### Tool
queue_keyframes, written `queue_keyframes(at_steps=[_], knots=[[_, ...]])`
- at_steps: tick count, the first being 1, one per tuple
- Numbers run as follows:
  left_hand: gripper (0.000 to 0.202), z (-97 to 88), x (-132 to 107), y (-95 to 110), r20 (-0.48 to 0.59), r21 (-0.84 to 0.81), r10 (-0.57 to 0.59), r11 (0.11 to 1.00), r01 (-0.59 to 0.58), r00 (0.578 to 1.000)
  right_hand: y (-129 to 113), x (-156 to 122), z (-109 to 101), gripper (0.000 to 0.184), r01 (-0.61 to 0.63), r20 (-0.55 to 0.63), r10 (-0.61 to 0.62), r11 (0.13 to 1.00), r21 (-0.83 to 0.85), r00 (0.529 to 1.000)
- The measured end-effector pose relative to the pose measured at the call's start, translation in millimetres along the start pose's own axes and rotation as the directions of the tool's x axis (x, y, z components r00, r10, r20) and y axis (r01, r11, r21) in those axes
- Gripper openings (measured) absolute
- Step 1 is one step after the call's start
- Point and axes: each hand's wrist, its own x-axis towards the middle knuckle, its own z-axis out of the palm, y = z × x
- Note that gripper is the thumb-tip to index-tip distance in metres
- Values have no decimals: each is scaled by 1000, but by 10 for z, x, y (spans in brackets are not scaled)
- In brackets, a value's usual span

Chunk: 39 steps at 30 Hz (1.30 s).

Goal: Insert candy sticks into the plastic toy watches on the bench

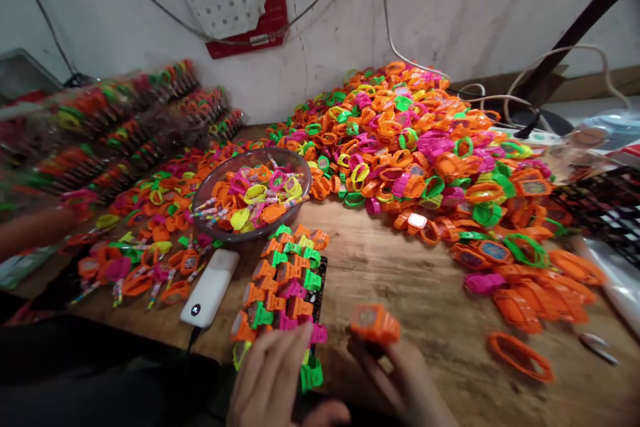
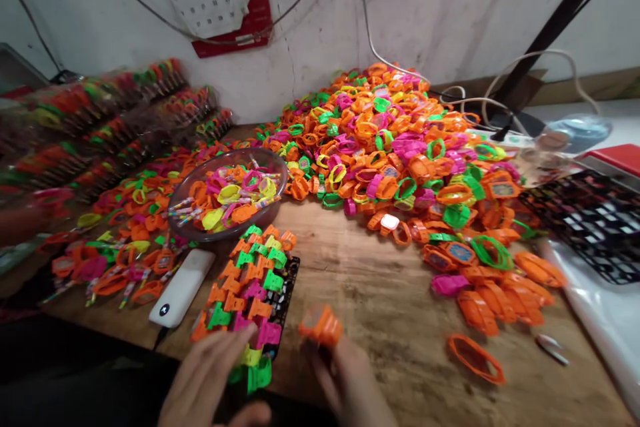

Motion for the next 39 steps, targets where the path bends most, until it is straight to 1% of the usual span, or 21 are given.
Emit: queue_keyframes(at_steps=[1, 2, 3, 5, 6, 7, 9, 10, 12, 13, 15, 18, 21, 24, 27, 29, 32, 34, 36, 39], knots=[[38, 18, 42, -73, 4, -1, -15, 1000, 15, 1000, 43, 111, 45, 25, -112, -14, 115, 984, 139, 993], [35, 50, 84, -137, 4, -3, -48, 999, 48, 999, 85, 224, 109, 29, -204, -9, 214, 942, 267, 977], [33, 93, 124, -188, 2, -8, -92, 996, 92, 996, 127, 328, 191, 33, -265, 17, 279, 889, 374, 960], [31, 192, 191, -248, 3, -26, -175, 984, 175, 985, 214, 479, 388, 40, -313, 57, 331, 806, 502, 942], [30, 238, 218, -262, 6, -40, -203, 978, 203, 979, 258, 520, 487, 42, -314, 62, 331, 796, 517, 942], [30, 278, 244, -271, 16, -57, -221, 973, 222, 975, 299, 537, 574, 42, -301, 50, 320, 811, 501, 946], [27, 324, 296, -289, 49, -102, -230, 967, 234, 972, 364, 516, 690, 37, -224, -11, 244, 904, 364, 970], [27, 331, 328, -306, 65, -126, -220, 966, 227, 973, 385, 487, 715, 34, -171, -42, 189, 948, 269, 981], [31, 319, 411, -360, 100, -168, -184, 966, 199, 978, 404, 420, 715, 30, -72, -79, 81, 991, 111, 994], [32, 304, 463, -398, 129, -189, -161, 965, 184, 979, 405, 390, 703, 27, -36, -87, 42, 997, 66, 995], [32, 271, 583, -485, 205, -236, -98, 961, 147, 974, 393, 349, 683, 23, 5, -90, -1, 999, 35, 996], [29, 244, 758, -616, 339, -300, 13, 949, 95, 941, 351, 344, 678, 20, 52, -94, -52, 999, -7, 994], [27, 263, 850, -700, 410, -344, 61, 934, 93, 910, 272, 395, 637, 22, 106, -33, -105, 994, 5, 994], [33, 307, 831, -728, 415, -365, 64, 926, 101, 908, 179, 461, 531, 23, 108, 17, -110, 992, 61, 994], [33, 352, 762, -726, 391, -364, 62, 927, 92, 918, 132, 501, 447, 20, 102, 2, -102, 992, 74, 995], [28, 381, 731, -725, 358, -373, 70, 925, 74, 931, 137, 502, 446, 21, 130, -16, -129, 990, 54, 992], [25, 414, 732, -737, 306, -390, 81, 920, 47, 949, 165, 469, 520, 24, 162, -34, -162, 987, -19, 986], [25, 417, 752, -740, 290, -398, 81, 916, 44, 954, 171, 438, 586, 26, 121, -57, -125, 990, -70, 990], [26, 393, 760, -714, 290, -387, 77, 921, 43, 954, 159, 416, 640, 28, 29, -66, -38, 992, -125, 997], [21, 306, 679, -576, 282, -267, 69, 964, 9, 957, 128, 411, 680, 27, -70, -47, 61, 977, -203, 997]])
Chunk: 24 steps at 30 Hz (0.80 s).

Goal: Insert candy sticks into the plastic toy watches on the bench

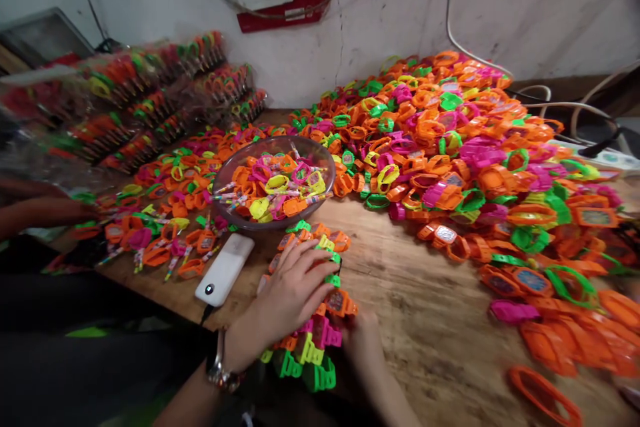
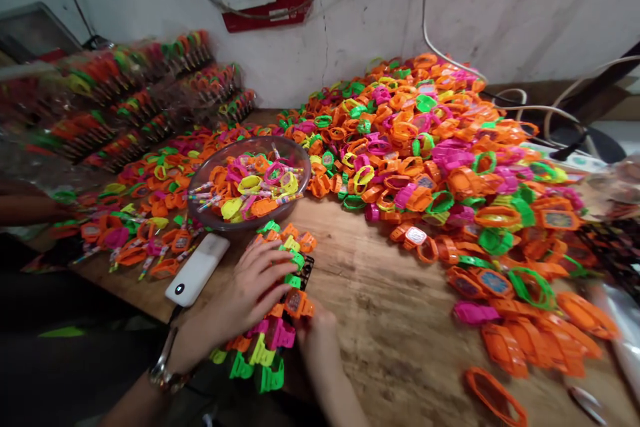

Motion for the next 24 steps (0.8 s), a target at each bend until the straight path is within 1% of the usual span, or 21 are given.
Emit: queue_keyframes(at_steps=[3, 5, 7, 9, 11, 13, 14, 16, 18, 20, 22, 23, 24], knots=[[18, 37, -225, 227, -100, 159, -19, 987, 35, 995, -19, 12, 1, 25, -59, 14, 60, 996, -60, 998], [22, 105, -390, 348, -163, 196, -41, 978, 73, 986, -28, 18, -7, 26, -97, 21, 100, 989, -110, 995], [28, 193, -509, 417, -200, 191, -59, 977, 98, 978, -53, 19, -26, 25, -119, 32, 126, 980, -157, 992], [28, 277, -559, 441, -234, 170, -78, 978, 120, 969, -100, 20, -53, 21, -112, 66, 130, 967, -227, 989], [28, 334, -558, 443, -259, 152, -99, 978, 142, 961, -162, 24, -78, 17, -84, 120, 127, 946, -312, 985], [34, 356, -536, 441, -289, 136, -119, 977, 164, 950, -221, 35, -86, 16, -60, 163, 128, 928, -368, 978], [36, 355, -526, 441, -298, 129, -126, 977, 171, 946, -243, 44, -82, 17, -57, 173, 130, 926, -374, 976], [35, 340, -516, 444, -300, 122, -123, 978, 166, 946, -271, 67, -64, 21, -58, 175, 129, 931, -359, 976], [29, 319, -518, 443, -293, 128, -97, 982, 139, 951, -276, 98, -55, 22, -58, 173, 121, 942, -332, 977], [23, 305, -525, 434, -303, 135, -62, 985, 107, 951, -269, 127, -92, 21, -55, 169, 108, 955, -292, 980], [21, 300, -531, 421, -313, 141, -43, 986, 92, 949, -262, 142, -203, 17, -44, 177, 90, 967, -249, 980], [22, 300, -533, 414, -310, 144, -41, 986, 90, 950, -263, 139, -286, 17, -36, 183, 76, 977, -212, 980], [24, 301, -535, 409, -309, 147, -38, 985, 88, 950, -269, 130, -381, 22, -25, 181, 52, 989, -148, 982]])
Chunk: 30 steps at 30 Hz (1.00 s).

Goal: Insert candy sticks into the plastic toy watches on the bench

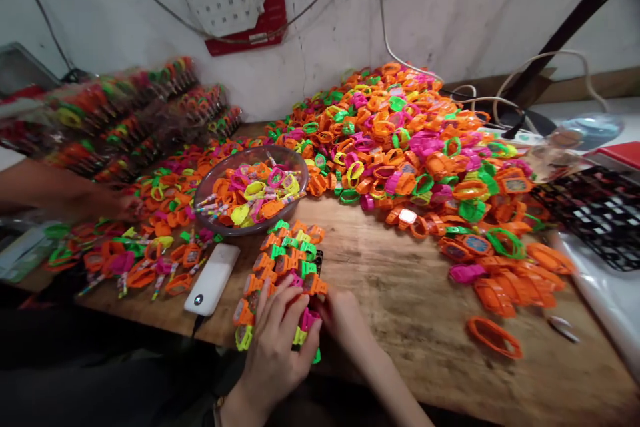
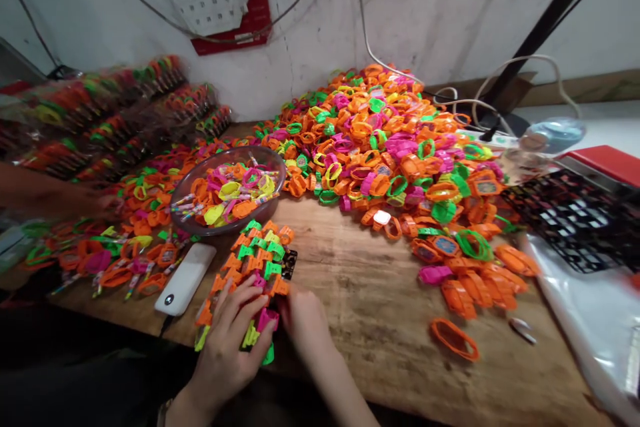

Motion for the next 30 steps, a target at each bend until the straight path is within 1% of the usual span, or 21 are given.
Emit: queue_keyframes(at_steps=[2, 4, 6, 8, 10, 11, 13, 15, 17, 19, 20, 23, 26, 28, 30], knots=[[31, 0, -3, -6, -3, 0, 2, 1000, -2, 1000, 4, -63, -182, 31, 84, -67, -74, 981, 172, 995], [35, -6, -3, -10, -15, -15, 5, 1000, -5, 1000, -17, -103, -310, 27, 204, -200, -144, 923, 326, 969], [34, -17, 0, -15, -16, -37, 12, 999, -12, 1000, -52, -93, -348, 18, 284, -310, -166, 877, 389, 936], [33, -25, 6, -24, -3, -53, 26, 998, -26, 1000, -85, -48, -318, 14, 311, -355, -162, 853, 419, 921], [35, -24, 15, -36, 7, -63, 43, 997, -43, 999, -102, -6, -277, 13, 326, -348, -180, 845, 424, 920], [37, -19, 19, -43, -5, -68, 47, 997, -47, 999, -105, 4, -268, 14, 340, -338, -205, 845, 412, 919], [46, -5, 27, -57, -54, -86, 40, 995, -44, 998, -107, -6, -283, 19, 367, -308, -260, 852, 373, 915], [56, 9, 33, -73, -94, -94, 14, 995, -23, 995, -113, -44, -335, 27, 370, -251, -297, 866, 335, 921], [64, 22, 44, -89, -69, -69, -1, 998, -4, 998, -126, -93, -399, 36, 336, -161, -300, 893, 298, 940], [65, 35, 70, -102, -18, -25, -3, 1000, 3, 1000, -139, -142, -448, 45, 294, -74, -285, 921, 254, 956], [64, 42, 93, -106, -7, -10, -4, 1000, 4, 1000, -143, -167, -461, 50, 279, -54, -274, 932, 232, 960], [55, 67, 201, -110, -30, -14, -29, 999, 29, 999, -135, -238, -451, 63, 276, -58, -270, 939, 204, 961], [45, 90, 344, -121, -48, 2, -68, 998, 68, 997, -114, -283, -403, 67, 304, -83, -293, 923, 234, 953], [44, 91, 418, -138, -45, 46, -80, 996, 82, 996, -115, -285, -378, 67, 317, -111, -299, 915, 248, 948], [49, 73, 437, -136, -21, 79, -71, 994, 72, 997, -136, -286, -378, 67, 308, -140, -282, 921, 238, 949]])
